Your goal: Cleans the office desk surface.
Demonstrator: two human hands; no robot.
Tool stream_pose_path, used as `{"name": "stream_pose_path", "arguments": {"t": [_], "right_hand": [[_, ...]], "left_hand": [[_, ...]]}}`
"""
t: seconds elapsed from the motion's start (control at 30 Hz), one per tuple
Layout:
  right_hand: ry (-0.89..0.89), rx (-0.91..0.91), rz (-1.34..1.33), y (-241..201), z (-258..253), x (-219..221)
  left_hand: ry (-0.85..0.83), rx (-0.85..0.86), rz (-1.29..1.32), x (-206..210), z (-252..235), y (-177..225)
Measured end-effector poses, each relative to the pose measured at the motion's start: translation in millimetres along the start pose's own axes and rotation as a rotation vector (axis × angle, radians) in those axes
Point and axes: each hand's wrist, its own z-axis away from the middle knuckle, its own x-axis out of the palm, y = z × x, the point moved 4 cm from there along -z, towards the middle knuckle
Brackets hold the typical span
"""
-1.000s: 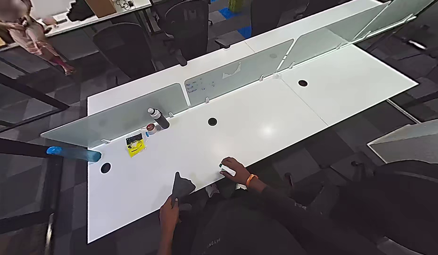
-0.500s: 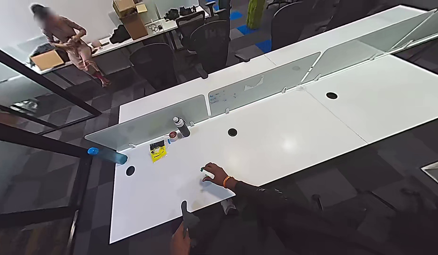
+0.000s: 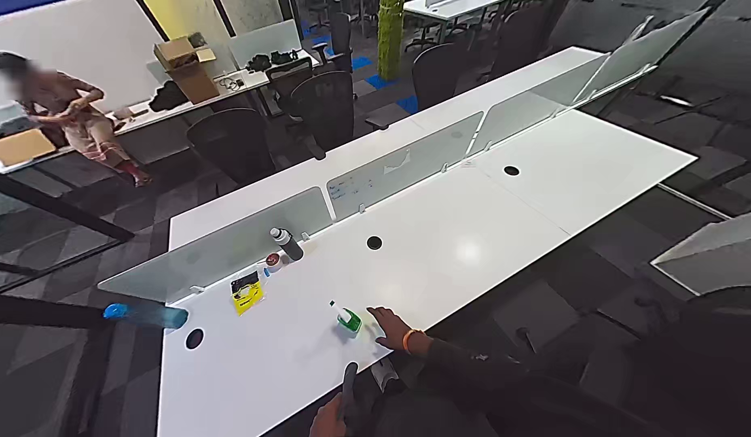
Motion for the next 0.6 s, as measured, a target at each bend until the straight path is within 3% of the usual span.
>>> {"name": "stream_pose_path", "arguments": {"t": [0.17, 0.3, 0.43, 0.6], "right_hand": [[-0.038, 0.056, 0.054, 64.9, 61.8, 6.4], [-0.037, -0.123, 0.050, 68.6, 100.0, -0.5], [-0.048, -0.323, 0.029, 62.3, 130.7, -9.3], [-0.038, -0.334, 0.051, 91.2, 158.3, -26.0]], "left_hand": [[-0.117, 0.091, -0.186, 14.8, -26.5, 52.9], [-0.170, 0.222, -0.255, 25.8, -36.0, 110.7], [-0.149, 0.381, -0.312, 41.5, -33.9, 172.8], [-0.037, 0.464, -0.248, 58.2, -27.3, 223.7]]}}
